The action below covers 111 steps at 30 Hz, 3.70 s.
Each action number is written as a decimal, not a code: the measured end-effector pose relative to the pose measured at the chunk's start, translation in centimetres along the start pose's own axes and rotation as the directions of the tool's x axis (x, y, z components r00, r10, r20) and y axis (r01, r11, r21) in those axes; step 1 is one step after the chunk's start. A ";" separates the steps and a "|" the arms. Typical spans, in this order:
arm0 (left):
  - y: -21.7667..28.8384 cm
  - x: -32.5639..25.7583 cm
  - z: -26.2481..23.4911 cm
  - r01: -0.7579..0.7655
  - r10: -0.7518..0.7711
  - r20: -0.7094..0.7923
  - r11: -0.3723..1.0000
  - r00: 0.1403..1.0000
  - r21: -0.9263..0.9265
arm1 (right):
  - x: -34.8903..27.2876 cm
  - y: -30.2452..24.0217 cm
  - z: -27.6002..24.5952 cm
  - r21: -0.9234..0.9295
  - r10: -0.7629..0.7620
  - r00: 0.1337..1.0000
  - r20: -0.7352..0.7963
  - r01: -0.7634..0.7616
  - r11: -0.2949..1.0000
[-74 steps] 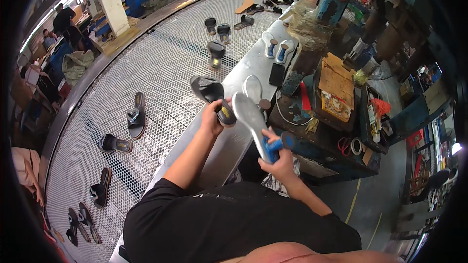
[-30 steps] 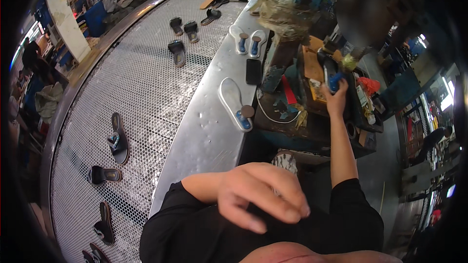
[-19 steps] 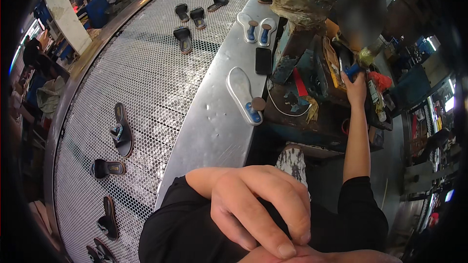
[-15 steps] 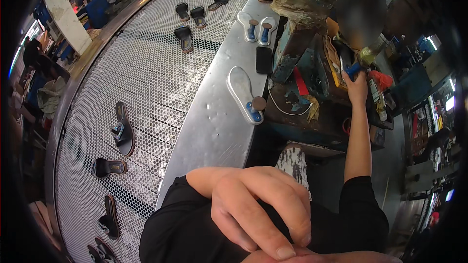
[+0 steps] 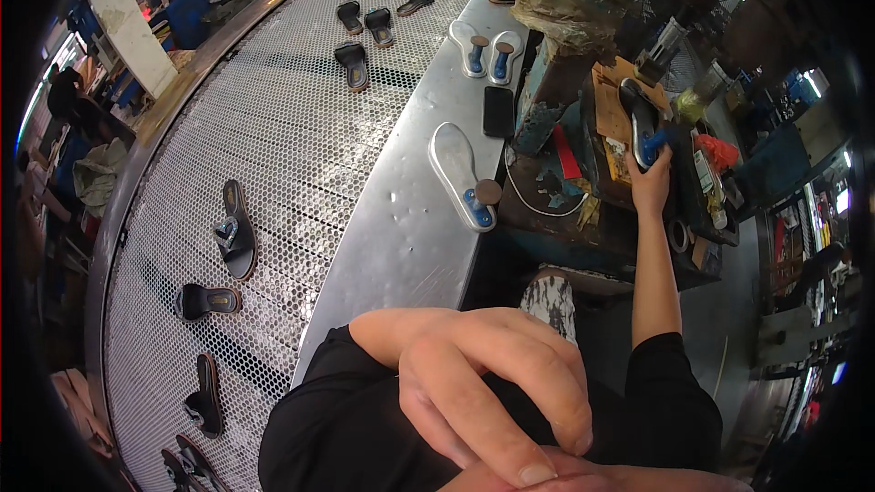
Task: The person takes sandals from a conveyor belt, mounts them onto shoe lasts, and presses them using a mechanical press.
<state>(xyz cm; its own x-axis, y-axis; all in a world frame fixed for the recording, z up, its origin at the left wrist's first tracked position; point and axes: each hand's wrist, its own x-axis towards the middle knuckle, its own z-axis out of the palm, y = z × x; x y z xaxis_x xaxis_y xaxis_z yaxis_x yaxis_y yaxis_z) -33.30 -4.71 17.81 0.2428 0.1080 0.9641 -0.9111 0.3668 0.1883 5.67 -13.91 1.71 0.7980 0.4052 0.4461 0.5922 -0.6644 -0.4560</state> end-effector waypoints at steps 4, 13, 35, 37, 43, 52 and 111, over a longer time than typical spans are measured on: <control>0.0 0.3 0.1 -0.044 0.044 0.011 0.998 0.999 0.052 | 0.7 -0.2 0.8 0.004 -0.018 0.999 -0.030 0.018 1.000; 0.7 0.6 0.3 -0.008 0.008 0.004 0.996 1.000 0.091 | -0.1 -0.5 0.7 0.045 -0.045 0.999 -0.030 0.047 0.998; -0.2 -1.1 0.7 -0.149 0.161 -0.062 0.975 0.985 0.165 | -0.5 -1.0 0.4 0.046 -0.063 0.997 -0.054 0.065 0.997; -0.2 -1.4 0.4 -0.137 0.146 -0.043 0.976 0.988 0.168 | -0.7 -0.9 0.5 0.047 -0.063 0.997 -0.049 0.065 0.997; -0.2 -1.6 0.2 -0.135 0.144 -0.040 0.976 0.989 0.173 | -1.0 -0.6 0.8 0.035 -0.058 0.998 -0.032 0.060 0.998; -0.3 -1.8 0.1 -0.135 0.141 -0.020 0.974 0.990 0.181 | -1.1 -1.0 0.6 0.041 -0.059 0.998 -0.029 0.060 0.997; -1.0 -2.1 0.7 -0.097 0.099 0.051 0.994 0.994 -0.043 | -1.6 -0.6 0.0 0.030 -0.039 0.999 -0.014 0.039 0.999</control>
<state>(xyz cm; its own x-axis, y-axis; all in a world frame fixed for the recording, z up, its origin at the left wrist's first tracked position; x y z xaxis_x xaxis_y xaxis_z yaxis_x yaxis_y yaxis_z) -33.13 -6.00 15.69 0.1343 0.0969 0.9862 -0.9152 0.3937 0.0859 4.05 -14.11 1.29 0.7728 0.4221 0.4740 0.6262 -0.6287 -0.4611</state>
